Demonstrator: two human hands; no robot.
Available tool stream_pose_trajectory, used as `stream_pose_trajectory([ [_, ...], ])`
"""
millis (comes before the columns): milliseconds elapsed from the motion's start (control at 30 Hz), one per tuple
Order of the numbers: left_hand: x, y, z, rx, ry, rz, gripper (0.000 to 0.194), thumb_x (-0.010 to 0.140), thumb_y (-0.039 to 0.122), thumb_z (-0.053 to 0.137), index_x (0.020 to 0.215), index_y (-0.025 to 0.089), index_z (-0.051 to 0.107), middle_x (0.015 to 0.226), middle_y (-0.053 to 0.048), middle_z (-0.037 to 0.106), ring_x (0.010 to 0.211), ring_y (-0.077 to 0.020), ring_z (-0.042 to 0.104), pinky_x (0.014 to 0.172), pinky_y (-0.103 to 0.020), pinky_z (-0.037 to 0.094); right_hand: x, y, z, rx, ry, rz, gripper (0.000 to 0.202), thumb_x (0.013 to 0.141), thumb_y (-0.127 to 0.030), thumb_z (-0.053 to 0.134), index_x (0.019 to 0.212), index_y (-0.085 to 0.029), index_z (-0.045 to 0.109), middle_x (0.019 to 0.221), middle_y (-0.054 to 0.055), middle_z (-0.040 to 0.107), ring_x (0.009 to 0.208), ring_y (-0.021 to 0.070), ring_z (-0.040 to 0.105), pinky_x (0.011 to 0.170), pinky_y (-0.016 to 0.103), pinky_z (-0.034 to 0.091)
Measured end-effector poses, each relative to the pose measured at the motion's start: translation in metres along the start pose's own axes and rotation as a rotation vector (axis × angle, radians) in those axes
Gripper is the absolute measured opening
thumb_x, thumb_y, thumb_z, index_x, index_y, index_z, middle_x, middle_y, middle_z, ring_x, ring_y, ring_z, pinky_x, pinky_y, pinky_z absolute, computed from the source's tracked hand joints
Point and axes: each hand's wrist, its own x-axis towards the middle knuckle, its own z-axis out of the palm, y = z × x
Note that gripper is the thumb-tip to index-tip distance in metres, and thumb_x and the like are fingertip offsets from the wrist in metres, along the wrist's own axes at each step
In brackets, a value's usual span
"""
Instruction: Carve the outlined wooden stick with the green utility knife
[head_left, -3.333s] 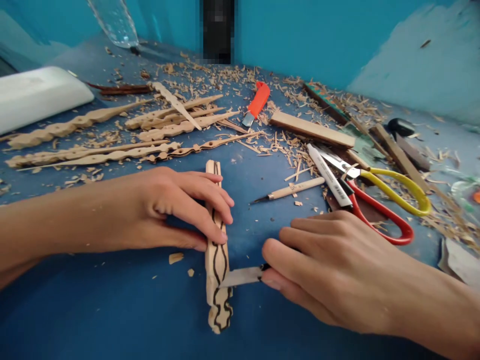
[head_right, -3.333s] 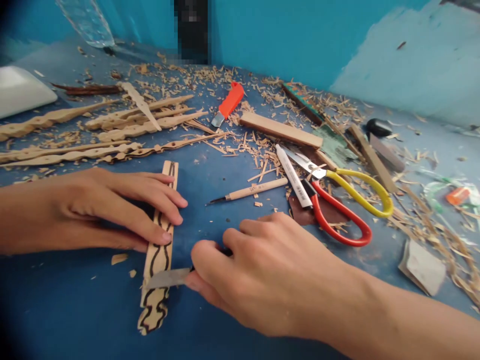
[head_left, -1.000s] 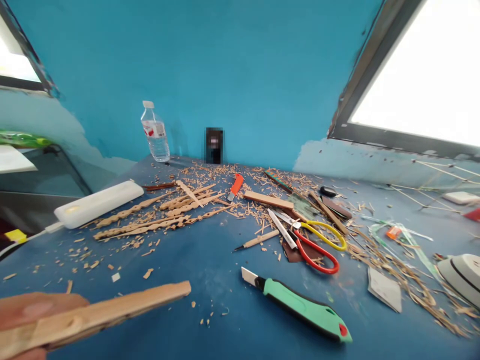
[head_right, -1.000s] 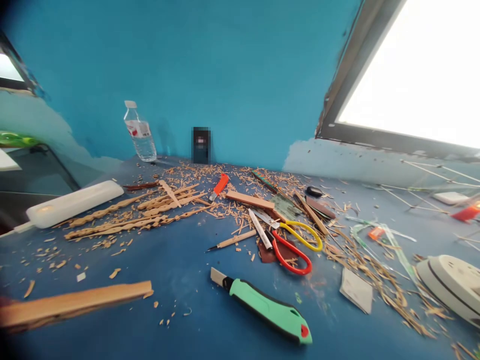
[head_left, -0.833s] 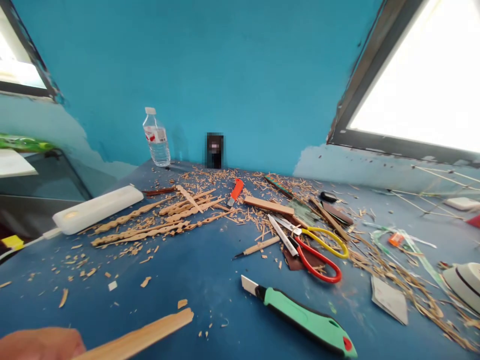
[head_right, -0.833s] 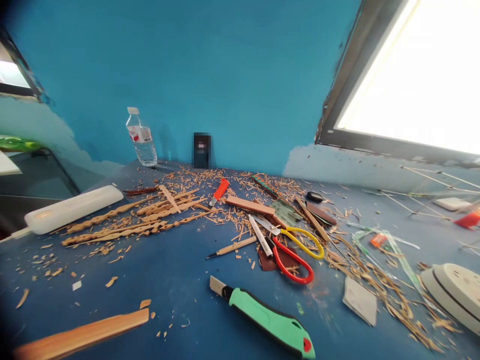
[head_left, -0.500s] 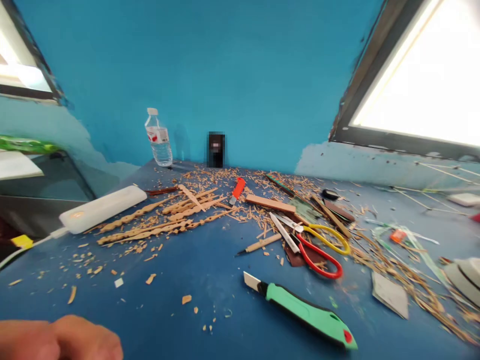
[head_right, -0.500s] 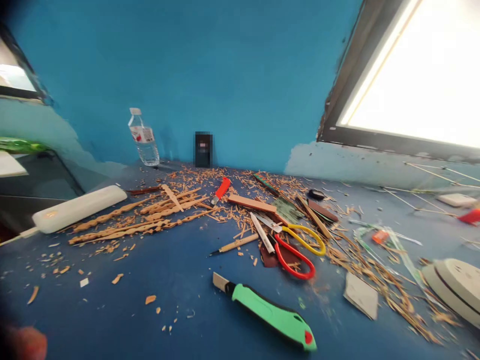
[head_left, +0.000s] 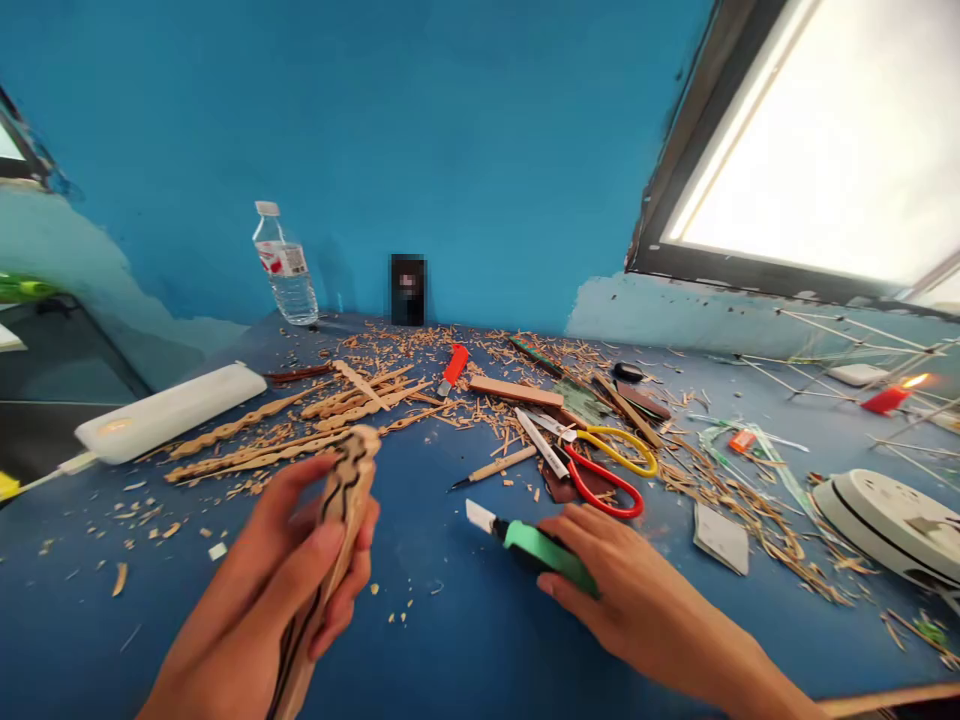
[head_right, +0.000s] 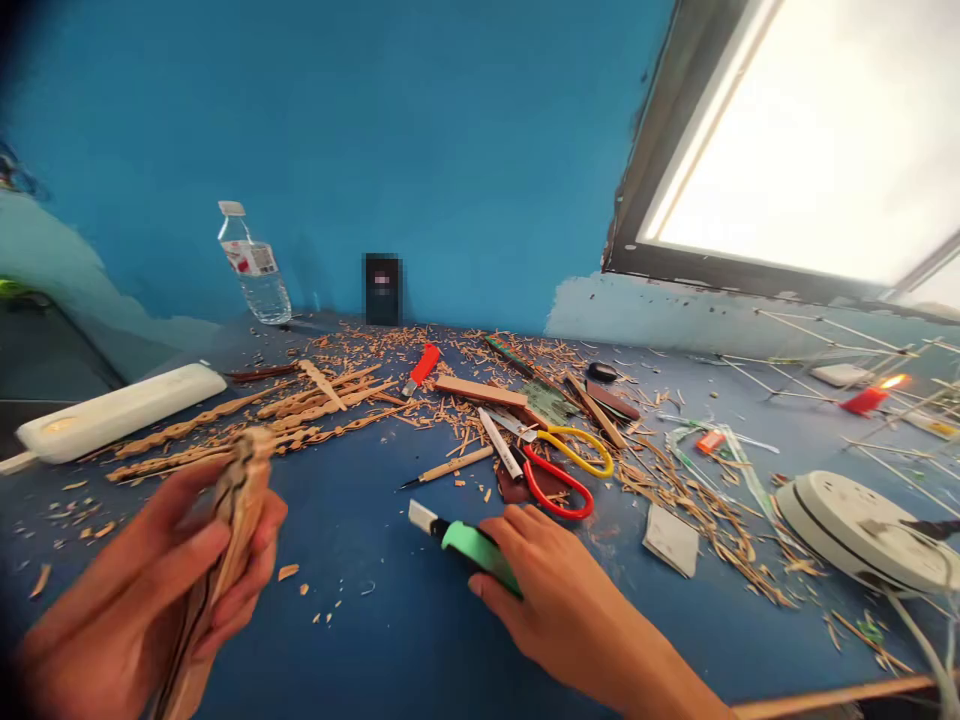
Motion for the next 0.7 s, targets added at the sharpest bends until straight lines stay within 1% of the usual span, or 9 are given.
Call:
stream_pose_trajectory([
  [67,0.008,0.019,0.006,-0.057,-0.16,-0.102,0.042,0.084,0.055,0.082,0.113,0.034,0.06,0.081,0.007,0.057,0.049,-0.0058,0.04,0.038,-0.013,0.037,0.008,-0.006,-0.009,0.195,0.134,0.011,0.03,0.109,-0.041,0.055,0.133,-0.026,0.064,0.114,0.009,0.073,0.1,0.0255,0.072,0.084,0.041,0.06],
  [167,0.021,0.037,0.019,-0.033,-0.418,-0.098,0.036,0.09,0.053,0.08,0.109,0.031,0.059,0.075,0.009,0.049,0.05,-0.0048,0.031,0.037,-0.009,0.03,0.026,-0.023,-0.024,0.448,0.296,0.003,0.034,0.114,-0.046,0.042,0.137,-0.026,0.057,0.087,0.001,0.071,0.077,0.019,0.067,0.063,0.031,0.054],
  [233,0.029,0.04,0.027,-0.015,-0.534,-0.076,0.032,0.095,0.054,0.074,0.112,0.031,0.06,0.071,0.008,0.051,0.053,-0.0076,0.04,0.038,-0.01,0.037,0.04,-0.034,-0.029,0.428,0.416,-0.122,0.03,0.113,-0.042,0.042,0.134,-0.025,0.056,0.082,-0.001,0.067,0.068,0.0169,0.062,0.06,0.03,0.051],
  [300,0.037,0.034,0.03,-0.015,-0.616,-0.04,0.031,0.095,0.053,0.075,0.107,0.027,0.062,0.073,0.005,0.06,0.062,-0.0112,0.058,0.051,-0.015,0.055,0.051,-0.041,-0.026,0.29,0.547,-0.317,0.028,0.107,-0.039,0.049,0.131,-0.024,0.054,0.084,-0.001,0.066,0.064,0.0154,0.06,0.06,0.03,0.05],
  [367,0.042,0.024,0.028,-0.013,-0.659,-0.029,0.031,0.094,0.049,0.078,0.103,0.025,0.06,0.08,0.001,0.071,0.068,-0.0131,0.069,0.061,-0.019,0.062,0.057,-0.041,-0.017,0.124,0.606,-0.449,0.031,0.103,-0.037,0.053,0.13,-0.022,0.053,0.088,0.001,0.069,0.066,0.0166,0.064,0.06,0.031,0.051],
  [433,0.044,0.012,0.022,-0.006,-0.664,-0.089,0.033,0.094,0.049,0.077,0.104,0.026,0.055,0.072,0.002,0.072,0.051,-0.0113,0.063,0.048,-0.018,0.056,0.058,-0.037,-0.004,-0.002,0.585,-0.487,0.032,0.103,-0.036,0.053,0.131,-0.02,0.052,0.096,0.005,0.073,0.072,0.0197,0.07,0.061,0.033,0.053],
  [533,0.035,0.0,0.017,-0.002,-0.578,-0.219,0.046,0.092,0.053,0.079,0.122,0.034,0.05,0.059,0.012,0.056,0.04,-0.005,0.036,0.037,-0.01,0.034,0.055,-0.032,0.012,-0.052,0.539,-0.494,0.031,0.104,-0.034,0.05,0.131,-0.018,0.052,0.094,0.006,0.074,0.067,0.0201,0.069,0.056,0.033,0.053],
  [600,0.025,-0.004,0.019,0.005,-0.466,-0.261,0.071,0.082,0.051,0.089,0.139,0.04,0.047,0.065,0.012,0.051,0.05,-0.0055,0.038,0.046,-0.01,0.037,0.052,-0.031,0.017,-0.032,0.535,-0.493,0.03,0.107,-0.036,0.046,0.13,-0.018,0.051,0.089,0.006,0.073,0.061,0.0192,0.066,0.052,0.033,0.051],
  [700,0.012,-0.005,0.028,0.005,-0.342,-0.287,0.098,0.071,0.053,0.097,0.152,0.043,0.043,0.08,0.008,0.062,0.067,-0.0105,0.054,0.059,-0.016,0.046,0.051,-0.035,0.02,-0.005,0.515,-0.49,0.03,0.111,-0.038,0.041,0.129,-0.016,0.051,0.086,0.006,0.072,0.062,0.0195,0.067,0.053,0.033,0.052],
])
